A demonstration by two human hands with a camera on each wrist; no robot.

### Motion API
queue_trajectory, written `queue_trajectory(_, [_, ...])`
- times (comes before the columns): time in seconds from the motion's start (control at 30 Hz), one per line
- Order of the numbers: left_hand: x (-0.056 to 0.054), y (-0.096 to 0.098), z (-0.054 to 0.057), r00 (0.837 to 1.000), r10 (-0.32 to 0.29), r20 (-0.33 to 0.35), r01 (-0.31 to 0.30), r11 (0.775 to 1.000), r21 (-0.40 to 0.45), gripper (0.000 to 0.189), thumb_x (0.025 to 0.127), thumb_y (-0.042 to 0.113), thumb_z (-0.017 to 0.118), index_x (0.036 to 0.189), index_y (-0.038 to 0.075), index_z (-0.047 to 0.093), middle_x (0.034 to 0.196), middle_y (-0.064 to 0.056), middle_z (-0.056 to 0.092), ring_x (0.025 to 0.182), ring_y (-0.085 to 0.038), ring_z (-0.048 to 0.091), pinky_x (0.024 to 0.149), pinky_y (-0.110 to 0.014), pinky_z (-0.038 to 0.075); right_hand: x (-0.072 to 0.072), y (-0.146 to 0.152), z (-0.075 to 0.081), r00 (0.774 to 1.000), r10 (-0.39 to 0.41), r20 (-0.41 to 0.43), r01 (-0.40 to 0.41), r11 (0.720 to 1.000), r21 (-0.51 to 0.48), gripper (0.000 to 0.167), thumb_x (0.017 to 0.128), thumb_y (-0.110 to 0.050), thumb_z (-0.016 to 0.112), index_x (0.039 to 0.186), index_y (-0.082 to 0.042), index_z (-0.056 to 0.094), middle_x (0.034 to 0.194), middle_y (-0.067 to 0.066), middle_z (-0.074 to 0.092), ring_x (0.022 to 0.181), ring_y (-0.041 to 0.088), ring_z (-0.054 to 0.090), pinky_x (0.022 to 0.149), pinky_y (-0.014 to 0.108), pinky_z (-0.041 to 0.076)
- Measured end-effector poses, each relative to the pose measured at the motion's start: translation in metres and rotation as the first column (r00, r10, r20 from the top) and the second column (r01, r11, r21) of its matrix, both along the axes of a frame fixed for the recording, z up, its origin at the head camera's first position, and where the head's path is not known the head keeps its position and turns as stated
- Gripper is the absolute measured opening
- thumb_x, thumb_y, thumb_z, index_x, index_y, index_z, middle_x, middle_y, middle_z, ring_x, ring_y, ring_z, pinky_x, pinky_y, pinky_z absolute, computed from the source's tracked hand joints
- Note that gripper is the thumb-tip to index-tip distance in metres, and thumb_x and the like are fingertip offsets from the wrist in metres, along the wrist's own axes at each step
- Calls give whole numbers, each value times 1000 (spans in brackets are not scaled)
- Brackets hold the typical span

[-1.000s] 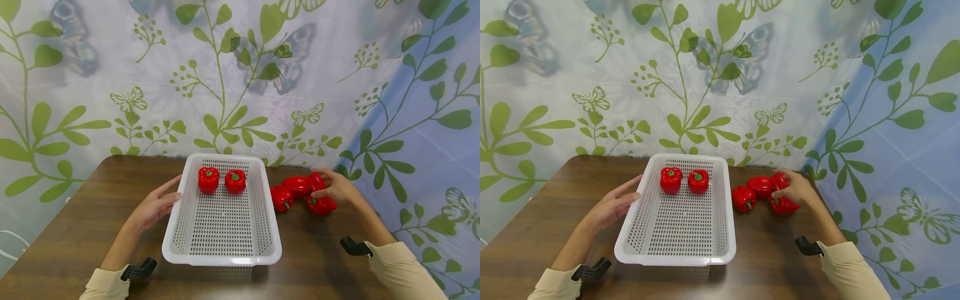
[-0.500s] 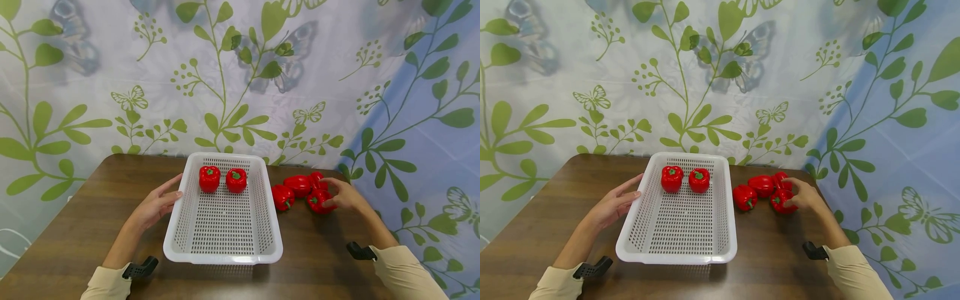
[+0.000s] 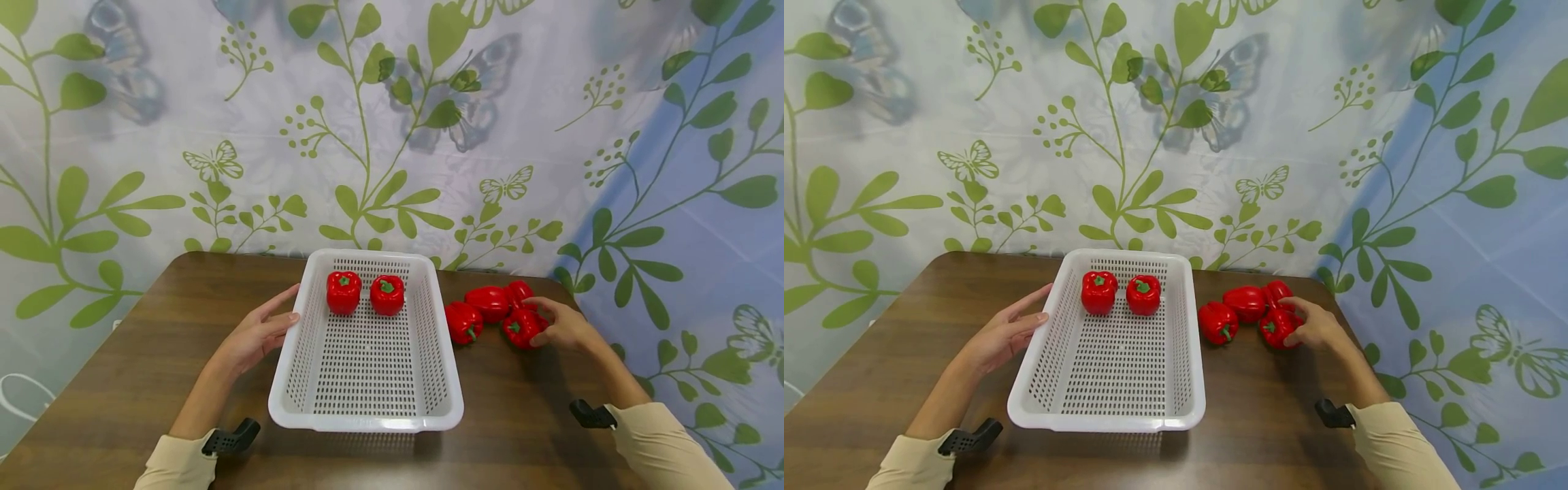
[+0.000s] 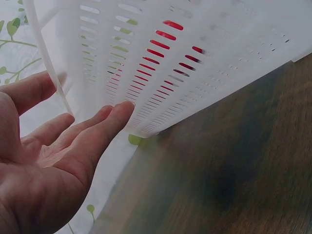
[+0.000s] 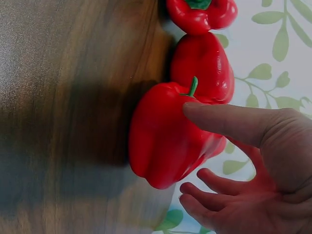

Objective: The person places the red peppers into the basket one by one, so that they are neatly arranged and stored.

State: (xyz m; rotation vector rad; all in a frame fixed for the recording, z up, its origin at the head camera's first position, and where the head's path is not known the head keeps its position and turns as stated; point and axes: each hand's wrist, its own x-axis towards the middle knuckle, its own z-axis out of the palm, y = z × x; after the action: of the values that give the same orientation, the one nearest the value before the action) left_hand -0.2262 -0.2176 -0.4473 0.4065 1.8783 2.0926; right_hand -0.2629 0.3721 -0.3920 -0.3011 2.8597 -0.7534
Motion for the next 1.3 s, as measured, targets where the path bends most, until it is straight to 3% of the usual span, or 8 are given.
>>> queue_trajectory(0.2, [-1, 0, -1, 1000, 2, 1, -2, 1000, -3, 66, 106, 15, 52, 164, 20, 20, 144, -19, 59, 117, -28, 69, 93, -39, 59, -1, 0, -3, 1000, 5, -5, -4, 1000, 31, 83, 71, -15, 88, 144, -4, 50, 134, 33, 57, 112, 44, 61, 77, 40, 53])
queue_trajectory(0.37, [0, 0, -1, 1000, 4, 10, -4, 1000, 1, 67, 106, 16, 53, 164, 20, 19, 144, -17, 59, 117, -28, 69, 93, -39, 59, -2, -1, -4, 1000, 5, -12, -4, 998, 70, 80, 72, -17, 87, 143, -5, 52, 129, 32, 61, 107, 43, 61, 80, 49, 53])
queue_trajectory(0.57, [-1, 1, 0, 1000, 4, 6, -4, 1000, -2, 67, 106, 16, 53, 164, 20, 19, 145, -21, 57, 118, -29, 69, 93, -39, 59, -3, -1, -8, 1000, -21, -21, 23, 994, 107, 79, 72, -19, 87, 143, -7, 53, 136, 34, 57, 116, 50, 56, 86, 61, 51])
queue_trajectory(1.0, [0, 0, 0, 1000, 13, 10, -13, 1000, -6, 67, 106, 17, 54, 164, 21, 20, 145, -21, 57, 118, -29, 69, 93, -40, 59, -4, -5, -14, 998, -29, -63, 36, 992, 118, 78, 71, -21, 89, 139, -8, 54, 130, 32, 61, 114, 50, 59, 86, 62, 50])
queue_trajectory(1.3, [0, 1, 1, 1000, 7, 18, -7, 1000, 12, 67, 106, 15, 53, 164, 20, 19, 144, -20, 58, 119, -31, 68, 93, -40, 59, -3, -4, -12, 998, -31, -47, 37, 991, 128, 81, 72, -22, 88, 143, -8, 52, 132, 34, 59, 115, 54, 56, 87, 64, 50])
